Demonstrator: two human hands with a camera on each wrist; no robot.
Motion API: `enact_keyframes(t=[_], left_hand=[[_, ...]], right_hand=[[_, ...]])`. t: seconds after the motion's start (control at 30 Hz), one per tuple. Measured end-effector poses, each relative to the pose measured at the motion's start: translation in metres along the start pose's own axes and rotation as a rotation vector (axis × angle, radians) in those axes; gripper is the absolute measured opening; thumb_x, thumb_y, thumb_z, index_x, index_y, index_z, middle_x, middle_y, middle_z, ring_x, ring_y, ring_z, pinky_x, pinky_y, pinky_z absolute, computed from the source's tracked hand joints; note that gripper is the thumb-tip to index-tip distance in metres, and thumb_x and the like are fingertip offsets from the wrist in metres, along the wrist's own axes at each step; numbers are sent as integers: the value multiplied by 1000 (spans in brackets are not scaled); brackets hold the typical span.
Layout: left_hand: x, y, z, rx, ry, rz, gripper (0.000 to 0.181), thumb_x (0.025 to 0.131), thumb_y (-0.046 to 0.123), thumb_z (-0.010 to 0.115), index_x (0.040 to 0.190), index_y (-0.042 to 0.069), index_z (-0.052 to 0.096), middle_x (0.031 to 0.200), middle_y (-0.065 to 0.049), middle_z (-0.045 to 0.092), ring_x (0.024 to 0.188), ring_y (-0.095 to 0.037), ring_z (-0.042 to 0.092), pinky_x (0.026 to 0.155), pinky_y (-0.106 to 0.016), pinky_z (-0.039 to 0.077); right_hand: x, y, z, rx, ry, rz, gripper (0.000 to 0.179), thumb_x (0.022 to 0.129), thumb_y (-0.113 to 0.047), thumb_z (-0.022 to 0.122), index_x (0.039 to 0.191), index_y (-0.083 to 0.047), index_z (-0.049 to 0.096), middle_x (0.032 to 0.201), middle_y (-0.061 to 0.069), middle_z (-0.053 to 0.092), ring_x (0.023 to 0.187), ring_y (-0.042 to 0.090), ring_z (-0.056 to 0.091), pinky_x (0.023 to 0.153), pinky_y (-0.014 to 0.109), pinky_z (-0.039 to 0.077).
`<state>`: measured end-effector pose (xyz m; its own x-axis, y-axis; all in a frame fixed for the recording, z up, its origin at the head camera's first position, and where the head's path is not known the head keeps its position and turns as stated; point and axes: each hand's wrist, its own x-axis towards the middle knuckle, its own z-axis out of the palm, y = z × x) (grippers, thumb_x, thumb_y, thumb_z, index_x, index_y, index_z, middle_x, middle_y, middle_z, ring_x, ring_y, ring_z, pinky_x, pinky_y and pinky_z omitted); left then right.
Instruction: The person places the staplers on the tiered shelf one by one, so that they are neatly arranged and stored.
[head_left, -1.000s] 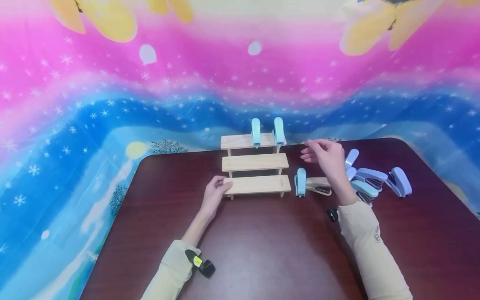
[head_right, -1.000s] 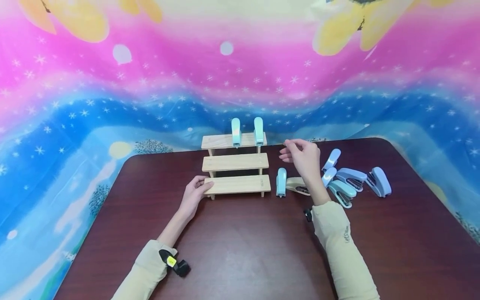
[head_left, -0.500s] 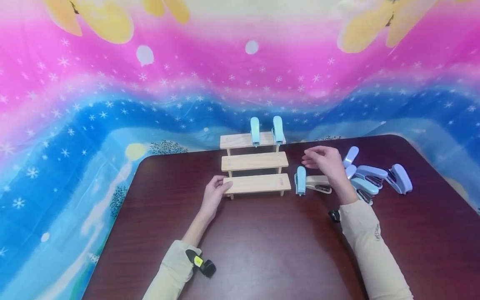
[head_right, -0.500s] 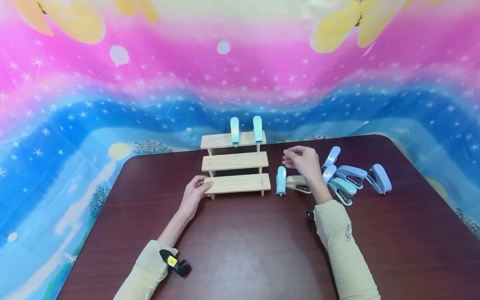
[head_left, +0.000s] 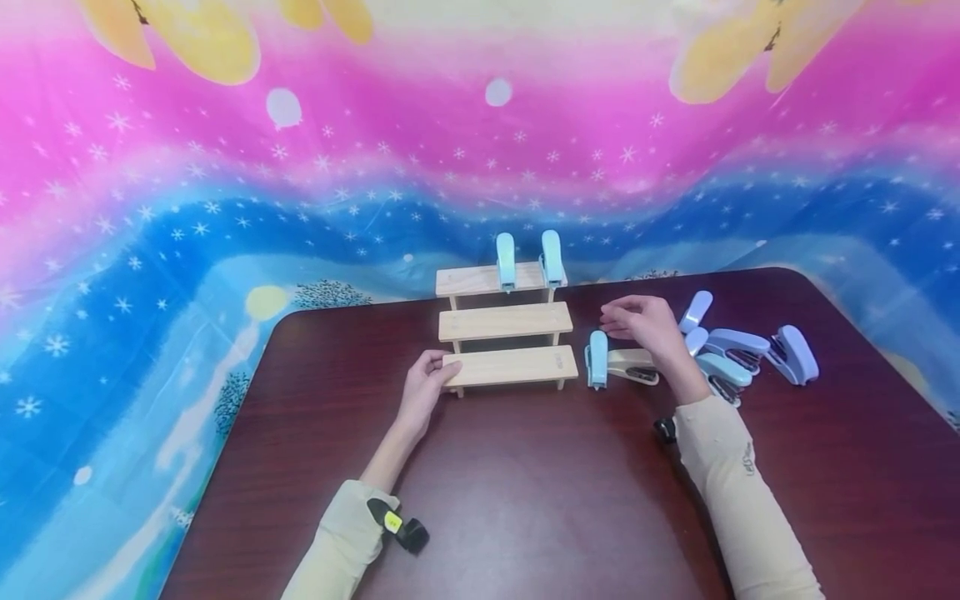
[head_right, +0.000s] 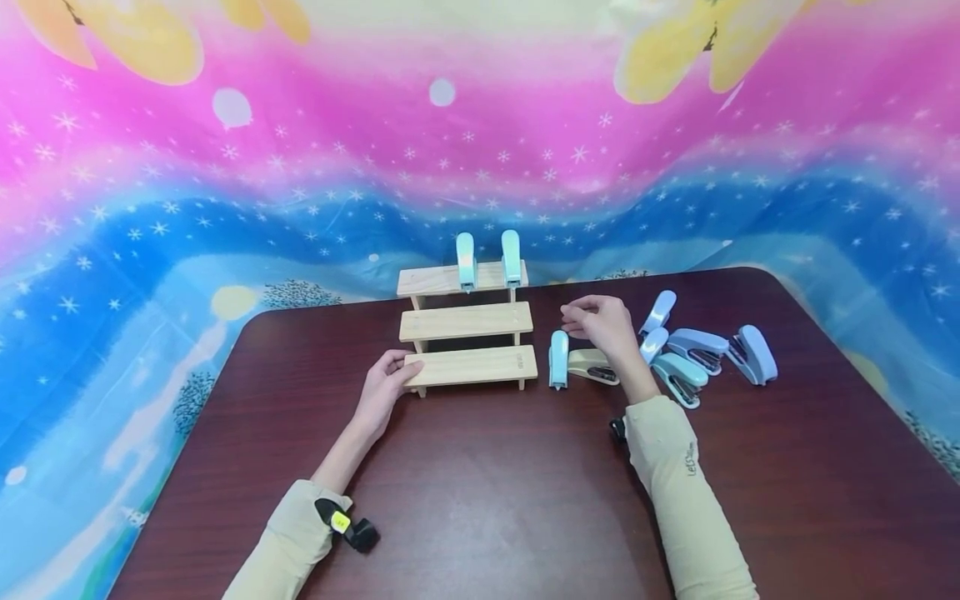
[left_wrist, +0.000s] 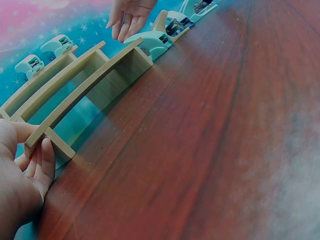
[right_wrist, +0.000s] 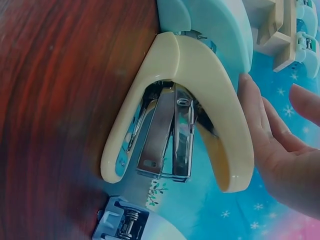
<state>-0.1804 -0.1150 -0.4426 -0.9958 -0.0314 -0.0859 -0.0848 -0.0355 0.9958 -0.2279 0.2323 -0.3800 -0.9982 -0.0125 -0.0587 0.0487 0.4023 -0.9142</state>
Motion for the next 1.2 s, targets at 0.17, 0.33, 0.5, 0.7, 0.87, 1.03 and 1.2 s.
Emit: enact_keyframes(t=[0.17, 0.33, 0.5, 0.7, 0.87, 1.03, 1.2], left_hand=[[13, -20, -3, -14, 6, -7, 31, 96, 6, 70, 122, -8, 59, 101, -4, 63, 85, -9, 61, 78, -25, 55], [17, -30, -3, -25, 23, 6, 31, 95, 9, 72, 120, -5, 60, 101, -4, 63, 84, -9, 61, 76, -24, 55], [17, -31, -3, -26, 23, 21, 31, 95, 10, 72, 120, -4, 61, 101, -6, 64, 84, -11, 63, 75, -24, 56], [17, -31, -3, -35, 21, 19, 30, 95, 9, 71, 119, -5, 60, 101, -6, 64, 84, -11, 63, 75, -25, 56], [17, -30, -2, -41, 19, 20, 31, 95, 9, 72, 120, -5, 59, 102, -6, 64, 84, -9, 63, 75, -24, 56], [17, -31, -2, -36, 11, 30, 31, 95, 10, 71, 120, -5, 59, 104, -8, 65, 85, -11, 64, 75, -25, 57], [15, -30, -3, -33, 11, 33, 30, 95, 9, 71, 119, -4, 60, 104, -9, 65, 85, -12, 64, 75, -26, 57]], right_hand=[[1, 1, -1, -6, -33, 12, 47, 106, -21, 61, 136, 14, 57, 126, 36, 63, 111, 42, 69, 95, 44, 57], [1, 1, -1, -15, -59, 33, 47, 105, -20, 61, 137, 15, 55, 127, 35, 64, 113, 43, 68, 96, 45, 56], [2, 3, -2, -24, -74, 44, 46, 104, -18, 64, 136, 14, 57, 128, 33, 64, 111, 38, 70, 94, 41, 57], [4, 8, -3, -122, -121, 26, 45, 103, -21, 65, 132, 13, 61, 129, 32, 64, 110, 36, 70, 95, 39, 57], [5, 12, -3, -292, -151, -10, 46, 99, -26, 69, 128, 9, 67, 131, 29, 63, 116, 40, 58, 97, 49, 48], [6, 12, -1, -360, -195, -49, 46, 95, -25, 74, 124, 10, 69, 126, 29, 66, 118, 43, 58, 101, 57, 47], [5, 11, 3, -401, -246, -46, 48, 94, -25, 76, 124, 11, 68, 120, 27, 69, 110, 41, 63, 96, 55, 52]])
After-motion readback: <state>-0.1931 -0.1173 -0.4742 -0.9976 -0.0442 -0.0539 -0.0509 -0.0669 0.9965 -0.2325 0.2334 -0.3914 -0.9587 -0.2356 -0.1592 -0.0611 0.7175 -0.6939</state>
